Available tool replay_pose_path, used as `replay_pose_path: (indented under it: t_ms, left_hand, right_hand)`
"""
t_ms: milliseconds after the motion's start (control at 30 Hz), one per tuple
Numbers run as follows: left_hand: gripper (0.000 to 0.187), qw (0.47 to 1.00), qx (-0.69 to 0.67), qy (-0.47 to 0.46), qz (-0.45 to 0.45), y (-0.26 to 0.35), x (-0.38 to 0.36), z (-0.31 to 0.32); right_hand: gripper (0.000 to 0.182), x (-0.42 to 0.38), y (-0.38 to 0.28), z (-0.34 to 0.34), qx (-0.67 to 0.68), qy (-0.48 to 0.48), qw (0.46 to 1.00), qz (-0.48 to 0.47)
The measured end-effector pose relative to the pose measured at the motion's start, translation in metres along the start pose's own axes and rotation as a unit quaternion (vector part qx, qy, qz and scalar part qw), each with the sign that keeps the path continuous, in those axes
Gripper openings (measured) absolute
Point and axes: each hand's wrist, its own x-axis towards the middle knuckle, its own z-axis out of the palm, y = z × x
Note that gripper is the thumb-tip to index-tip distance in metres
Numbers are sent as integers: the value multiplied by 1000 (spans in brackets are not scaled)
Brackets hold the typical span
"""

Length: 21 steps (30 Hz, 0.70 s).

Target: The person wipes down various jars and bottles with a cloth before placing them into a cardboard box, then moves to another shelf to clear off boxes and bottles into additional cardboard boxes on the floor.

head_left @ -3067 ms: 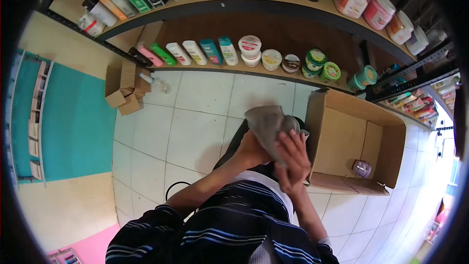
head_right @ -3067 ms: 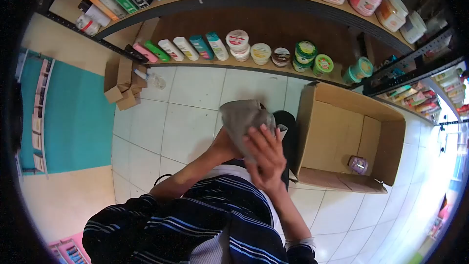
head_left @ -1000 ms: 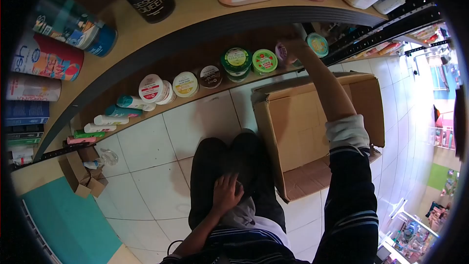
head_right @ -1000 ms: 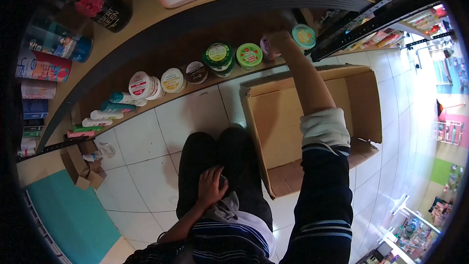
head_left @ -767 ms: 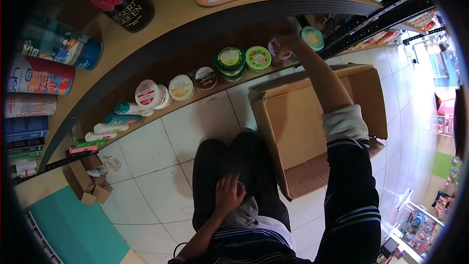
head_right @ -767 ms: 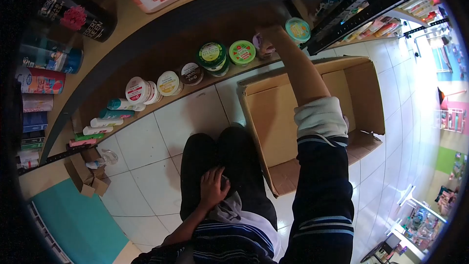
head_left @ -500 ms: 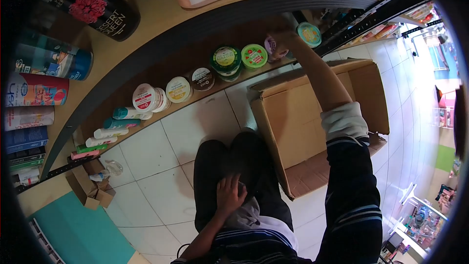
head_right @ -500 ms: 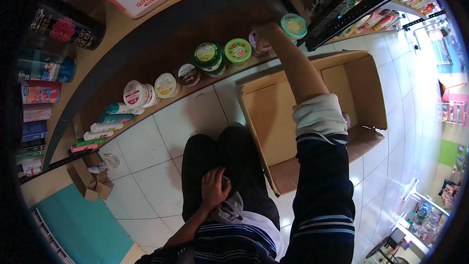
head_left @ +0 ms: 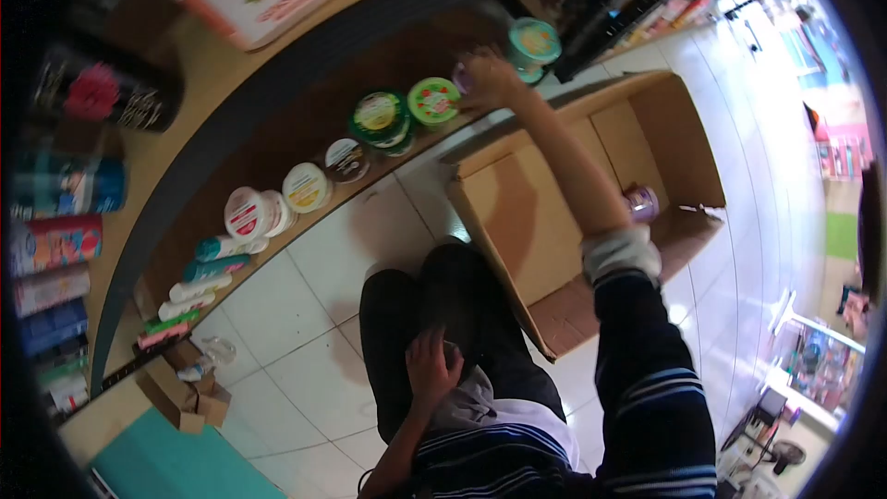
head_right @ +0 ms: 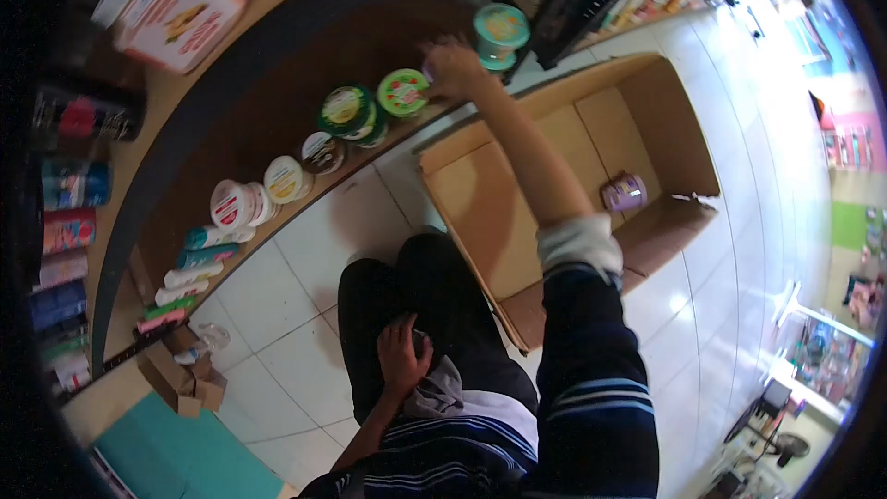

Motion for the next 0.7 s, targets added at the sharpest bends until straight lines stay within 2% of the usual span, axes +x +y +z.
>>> replay_pose_path:
  t_ms: [33, 67, 100, 167, 233, 267, 300, 333, 367, 400, 433, 467, 533, 600, 633, 700]
  left_hand:
    - [45, 1000, -1, 1, -15, 1, 1, 0]
    - [45, 1000, -3, -3, -8, 2, 3, 0]
    - [44, 1000, -3, -4, -12, 2, 3, -1]
    - [43, 1000, -1, -9, -18, 2, 0, -1]
    - [44, 1000, 19, 14, 1, 0, 1, 1]
    - [44, 1000, 20, 14, 3, 0, 2, 0]
    - [44, 1000, 17, 7, 1, 0, 2, -1]
    - [44, 1000, 14, 3, -4, 0, 1, -2]
    - [44, 1000, 19, 13, -12, -1, 1, -2]
    - [44, 1000, 20, 6, -11, -2, 0, -1]
    - [43, 1000, 21, -6, -8, -4, -1, -2]
    - [43, 1000, 29, -5, -11, -5, -1, -3]
    - [43, 999, 28, -15, -7, -7, -1, -3]
    - [43, 999, 27, -24, -6, -7, 1, -5]
    - [43, 999, 24, -26, -7, -8, 2, -5]
    - [43, 999, 30, -34, -9, -9, 2, -6]
  right_hand:
    - [63, -26, -3, -7, -6, -1, 1000, 12]
    - [54, -49, -9, -18, 98, 190, 976, 39]
    - [45, -72, -14, -24, 199, 372, 905, 61]
    - [35, -132, 1, -20, 115, 496, 835, 210]
    - [41, -194, 40, 11, 1, 502, 764, 406]
    - [45, -228, 69, 31, -48, 440, 731, 520]
    - [50, -253, 93, 39, 6, 383, 627, 678]
    - [56, -268, 108, 43, 64, 307, 502, 806]
    - [59, -294, 138, 63, 129, 288, 447, 837]
    - [62, -335, 183, 99, 275, 338, 407, 803]
    - [66, -377, 229, 140, 450, 397, 342, 723]
    - [69, -403, 263, 170, 534, 439, 286, 664]
    - [70, -405, 255, 173, 533, 376, 328, 684]
    - [71, -375, 238, 162, 386, 378, 426, 726]
    - [71, -370, 244, 174, 385, 377, 423, 729]
    - [61, -376, 245, 197, 359, 469, 442, 675]
